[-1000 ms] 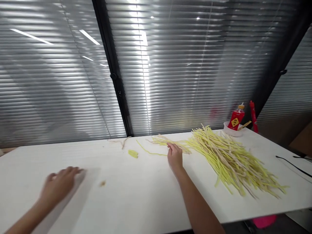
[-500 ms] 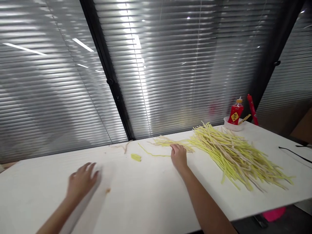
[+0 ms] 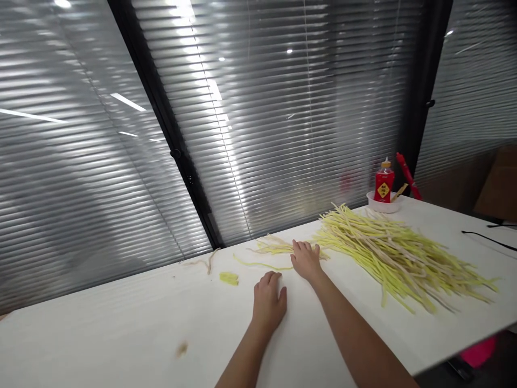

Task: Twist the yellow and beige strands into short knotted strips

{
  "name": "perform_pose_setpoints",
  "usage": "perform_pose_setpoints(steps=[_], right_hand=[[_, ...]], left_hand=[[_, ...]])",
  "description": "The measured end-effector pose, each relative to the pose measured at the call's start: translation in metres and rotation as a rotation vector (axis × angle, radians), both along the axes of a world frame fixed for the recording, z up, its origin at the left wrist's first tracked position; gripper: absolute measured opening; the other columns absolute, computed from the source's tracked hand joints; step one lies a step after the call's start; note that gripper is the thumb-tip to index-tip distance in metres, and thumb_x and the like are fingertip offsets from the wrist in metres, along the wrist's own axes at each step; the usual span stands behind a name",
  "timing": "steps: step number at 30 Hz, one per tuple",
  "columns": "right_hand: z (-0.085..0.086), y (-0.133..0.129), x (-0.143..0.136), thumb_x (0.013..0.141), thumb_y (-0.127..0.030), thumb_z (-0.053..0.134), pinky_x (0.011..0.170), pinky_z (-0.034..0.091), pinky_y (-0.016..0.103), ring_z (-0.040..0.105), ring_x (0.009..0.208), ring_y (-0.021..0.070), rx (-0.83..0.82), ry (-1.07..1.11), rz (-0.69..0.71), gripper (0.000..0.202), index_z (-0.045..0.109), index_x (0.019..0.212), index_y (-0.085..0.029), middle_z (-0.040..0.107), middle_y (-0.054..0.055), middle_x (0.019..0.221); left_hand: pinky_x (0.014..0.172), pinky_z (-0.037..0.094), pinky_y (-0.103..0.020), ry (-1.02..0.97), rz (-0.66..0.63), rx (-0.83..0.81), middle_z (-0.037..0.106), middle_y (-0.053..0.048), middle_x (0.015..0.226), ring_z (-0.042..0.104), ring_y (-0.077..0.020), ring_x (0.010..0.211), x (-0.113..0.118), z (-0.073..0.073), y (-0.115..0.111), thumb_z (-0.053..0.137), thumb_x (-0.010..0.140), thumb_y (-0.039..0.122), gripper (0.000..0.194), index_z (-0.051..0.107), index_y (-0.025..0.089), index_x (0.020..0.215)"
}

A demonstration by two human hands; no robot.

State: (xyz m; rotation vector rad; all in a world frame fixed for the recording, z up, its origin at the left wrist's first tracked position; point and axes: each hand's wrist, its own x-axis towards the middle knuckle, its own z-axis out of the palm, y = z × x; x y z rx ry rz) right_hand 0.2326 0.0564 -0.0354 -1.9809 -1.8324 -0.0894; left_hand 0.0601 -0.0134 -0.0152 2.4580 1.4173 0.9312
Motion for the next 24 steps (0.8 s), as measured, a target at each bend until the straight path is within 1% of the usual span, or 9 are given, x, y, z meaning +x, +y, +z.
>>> perform_pose_setpoints(steps=[2, 5, 8, 10, 14, 17, 19, 21, 24], right_hand=[[0.004, -0.004, -0.001, 0.087, -0.028, 0.039, 0.098, 0.012, 0.054, 0.040, 0.110, 0.0281, 0.036, -0.021, -0.019, 0.041, 0.046, 0.126, -0.018, 0.055, 0.015, 0.117], [0.009, -0.008, -0.002, 0.086, -0.036, 0.043, 0.095, 0.015, 0.053, 0.042, 0.103, 0.0284, 0.067, -0.032, -0.002, 0.030, 0.059, 0.105, -0.020, 0.056, 0.013, 0.108], [0.010, -0.009, -0.002, 0.084, -0.051, 0.044, 0.093, 0.015, 0.055, 0.041, 0.102, 0.0292, 0.110, -0.018, 0.032, 0.037, 0.062, 0.096, -0.021, 0.056, 0.012, 0.107], [0.009, -0.009, -0.002, 0.084, -0.055, 0.043, 0.093, 0.015, 0.056, 0.041, 0.102, 0.0291, 0.126, -0.012, 0.045, 0.042, 0.062, 0.096, -0.021, 0.056, 0.011, 0.106], [0.007, -0.009, -0.001, 0.086, -0.045, 0.046, 0.093, 0.015, 0.054, 0.042, 0.101, 0.0270, 0.142, -0.028, 0.031, 0.031, 0.059, 0.097, -0.020, 0.058, 0.010, 0.104], [0.007, -0.009, -0.001, 0.088, -0.041, 0.046, 0.093, 0.016, 0.052, 0.043, 0.100, 0.0253, 0.173, -0.014, -0.009, 0.025, 0.058, 0.097, -0.020, 0.059, 0.008, 0.103], [0.009, -0.008, -0.001, 0.089, -0.040, 0.045, 0.092, 0.016, 0.051, 0.044, 0.099, 0.0246, 0.212, 0.002, -0.038, 0.024, 0.058, 0.095, -0.021, 0.060, 0.008, 0.101], [0.010, -0.008, -0.001, 0.089, -0.039, 0.044, 0.092, 0.017, 0.050, 0.044, 0.098, 0.0243, 0.261, 0.018, -0.063, 0.023, 0.058, 0.094, -0.021, 0.061, 0.007, 0.100], [0.010, -0.007, -0.001, 0.090, -0.038, 0.045, 0.091, 0.017, 0.050, 0.044, 0.097, 0.0243, 0.328, 0.044, -0.097, 0.022, 0.058, 0.094, -0.021, 0.062, 0.007, 0.100]], left_hand=[[0.089, 0.043, -0.039, -0.029, -0.087, -0.015, 0.058, -0.010, 0.110, 0.054, -0.0228, 0.103, -0.003, -0.003, -0.002, 0.048, 0.079, 0.020, 0.031, 0.056, 0.020, 0.109], [0.090, 0.043, -0.037, -0.099, -0.099, -0.028, 0.058, -0.009, 0.107, 0.054, -0.0209, 0.101, -0.007, -0.003, -0.002, 0.047, 0.079, 0.020, 0.028, 0.057, 0.020, 0.106], [0.091, 0.043, -0.038, -0.065, -0.059, -0.055, 0.057, -0.010, 0.109, 0.053, -0.0220, 0.102, -0.006, -0.002, -0.002, 0.047, 0.079, 0.022, 0.030, 0.056, 0.019, 0.107], [0.094, 0.040, -0.040, -0.005, -0.030, -0.072, 0.055, -0.011, 0.114, 0.051, -0.0237, 0.107, -0.003, -0.003, -0.002, 0.048, 0.078, 0.023, 0.034, 0.056, 0.019, 0.111], [0.102, 0.032, -0.043, 0.109, 0.045, -0.087, 0.042, -0.014, 0.134, 0.039, -0.0275, 0.124, 0.000, -0.005, -0.004, 0.047, 0.079, 0.028, 0.047, 0.049, 0.017, 0.125], [0.103, 0.026, -0.049, 0.205, 0.110, -0.114, 0.029, -0.012, 0.146, 0.026, -0.0305, 0.132, 0.002, -0.007, -0.004, 0.045, 0.081, 0.032, 0.055, 0.039, 0.022, 0.135], [0.104, 0.023, -0.051, 0.261, 0.135, -0.141, 0.023, -0.010, 0.149, 0.020, -0.0313, 0.135, 0.003, -0.007, -0.004, 0.043, 0.083, 0.034, 0.058, 0.033, 0.025, 0.139], [0.105, 0.019, -0.051, 0.302, 0.133, -0.168, 0.023, -0.009, 0.149, 0.018, -0.0309, 0.136, 0.004, -0.007, -0.005, 0.040, 0.084, 0.034, 0.058, 0.030, 0.025, 0.140], [0.106, 0.018, -0.051, 0.327, 0.113, -0.190, 0.028, -0.008, 0.148, 0.021, -0.0298, 0.135, 0.004, -0.004, -0.007, 0.037, 0.085, 0.034, 0.055, 0.032, 0.026, 0.139]])
